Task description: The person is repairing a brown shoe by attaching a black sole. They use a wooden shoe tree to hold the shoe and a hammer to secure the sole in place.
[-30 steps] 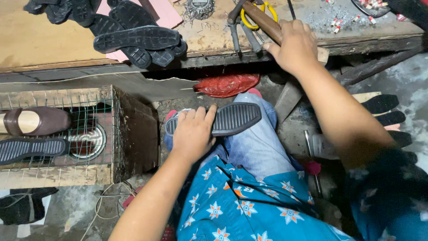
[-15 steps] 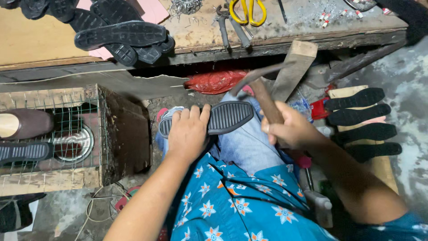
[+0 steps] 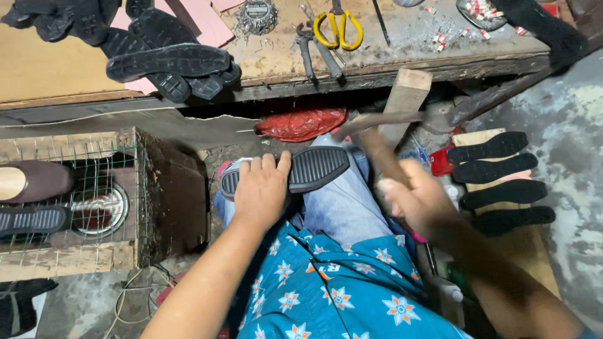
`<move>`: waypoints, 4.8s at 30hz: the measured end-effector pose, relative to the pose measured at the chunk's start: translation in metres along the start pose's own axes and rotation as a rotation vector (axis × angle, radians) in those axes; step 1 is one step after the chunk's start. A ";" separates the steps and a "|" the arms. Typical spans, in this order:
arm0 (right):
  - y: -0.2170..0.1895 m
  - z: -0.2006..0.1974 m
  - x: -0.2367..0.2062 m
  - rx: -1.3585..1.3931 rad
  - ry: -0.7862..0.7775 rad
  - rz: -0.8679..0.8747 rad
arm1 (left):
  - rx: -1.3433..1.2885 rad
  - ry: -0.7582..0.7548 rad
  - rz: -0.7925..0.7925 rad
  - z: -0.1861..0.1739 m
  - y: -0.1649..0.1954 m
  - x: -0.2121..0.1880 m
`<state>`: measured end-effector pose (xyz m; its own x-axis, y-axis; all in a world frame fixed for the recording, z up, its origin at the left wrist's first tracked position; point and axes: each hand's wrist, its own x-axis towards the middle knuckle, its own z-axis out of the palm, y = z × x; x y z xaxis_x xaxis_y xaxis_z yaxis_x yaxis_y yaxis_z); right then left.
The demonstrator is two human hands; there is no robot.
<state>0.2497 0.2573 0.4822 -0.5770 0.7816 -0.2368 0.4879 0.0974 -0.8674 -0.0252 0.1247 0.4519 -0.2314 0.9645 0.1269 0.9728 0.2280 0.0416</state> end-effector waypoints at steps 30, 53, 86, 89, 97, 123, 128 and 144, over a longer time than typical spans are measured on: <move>0.048 0.075 0.010 -0.697 -0.229 0.026 | -0.307 0.245 0.050 0.010 -0.032 -0.038; -0.009 0.110 0.002 0.137 -0.114 -0.706 | -1.760 0.533 -0.557 0.116 -0.073 -0.072; -0.030 0.110 0.038 0.444 -0.280 -0.253 | -1.381 0.172 -0.373 0.112 -0.137 -0.045; -0.040 0.124 0.052 0.134 -0.328 -0.136 | -1.374 0.298 -0.411 0.117 -0.114 -0.038; -0.016 0.142 0.088 -0.155 -0.431 -0.002 | -1.095 0.257 -0.639 0.109 -0.115 -0.018; -0.028 0.193 0.054 0.023 -0.418 -0.298 | -0.986 0.170 -0.635 0.096 -0.140 -0.041; -0.002 0.200 0.050 0.000 -0.378 -0.231 | -1.137 0.263 -0.654 0.119 -0.137 -0.057; 0.029 0.218 0.086 0.106 -0.196 -0.257 | -1.039 0.299 -0.680 0.120 -0.134 -0.036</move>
<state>0.0713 0.1933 0.3414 -0.7922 0.6056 -0.0747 0.2451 0.2037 -0.9478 -0.1459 0.0753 0.3232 -0.8020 0.5972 -0.0134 0.2235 0.3208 0.9204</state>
